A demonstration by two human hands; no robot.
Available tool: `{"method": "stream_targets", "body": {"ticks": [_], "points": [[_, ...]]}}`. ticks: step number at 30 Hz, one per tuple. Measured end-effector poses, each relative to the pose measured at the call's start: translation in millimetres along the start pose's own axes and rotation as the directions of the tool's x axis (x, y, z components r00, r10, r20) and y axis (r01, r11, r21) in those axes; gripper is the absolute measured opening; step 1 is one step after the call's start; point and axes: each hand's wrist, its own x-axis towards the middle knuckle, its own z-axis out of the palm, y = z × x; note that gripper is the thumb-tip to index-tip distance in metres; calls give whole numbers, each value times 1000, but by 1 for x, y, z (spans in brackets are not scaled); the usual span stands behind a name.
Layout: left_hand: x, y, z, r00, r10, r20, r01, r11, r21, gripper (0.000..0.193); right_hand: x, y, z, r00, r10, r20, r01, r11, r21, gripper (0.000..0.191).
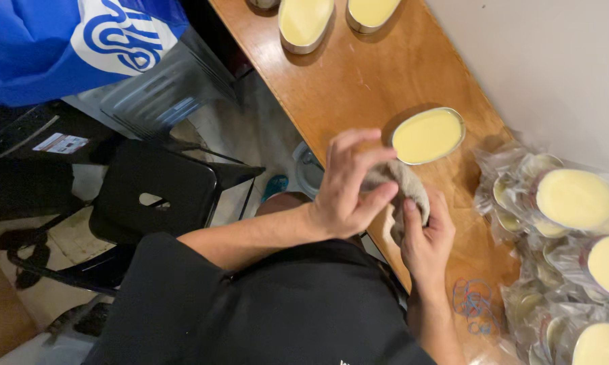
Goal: The person places oval metal tins of yellow custard into clear plastic bags one at a time, gathers the bag openings, and secures them with rubber bands. They wipe the wooden table with a cloth between items and stack the wrapped tins with the others on the table.
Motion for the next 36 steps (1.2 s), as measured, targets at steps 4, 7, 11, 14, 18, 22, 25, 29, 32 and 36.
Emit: {"method": "stream_targets", "body": {"ticks": [4,7,11,14,18,22,25,29,32,36], "points": [[-2,-16,-13,993,116,-7,-115,992,55,40,30,-6,20,973,-71,218,59,996,63,47],[-1,-57,-17,993,-31,117,8,981,193,51,45,-4,35,969,27,245,-30,1000,8,56],[-6,-111,-13,905,-242,349,68,894,443,68,55,2,46,978,-15,208,6,999,47,55],[-9,-136,-15,900,-221,376,2,864,504,72,53,8,54,987,31,158,-40,997,59,54],[16,-165,-11,885,-311,348,41,794,606,74,52,10,61,990,45,134,-59,993,99,54],[53,-194,-7,892,-291,346,36,809,587,65,49,7,67,997,33,74,-42,991,127,53],[74,-209,-8,890,-260,375,-26,792,610,61,45,4,71,1000,24,18,-26,994,109,52],[89,-214,-6,846,-267,461,-102,768,632,64,32,3,75,991,85,-100,-67,984,165,52],[91,-212,0,802,-276,530,-168,747,643,68,19,4,74,979,127,-159,-96,977,190,51],[84,-207,20,810,-154,566,-218,816,535,62,6,5,76,966,128,-225,-88,980,179,48]]}}
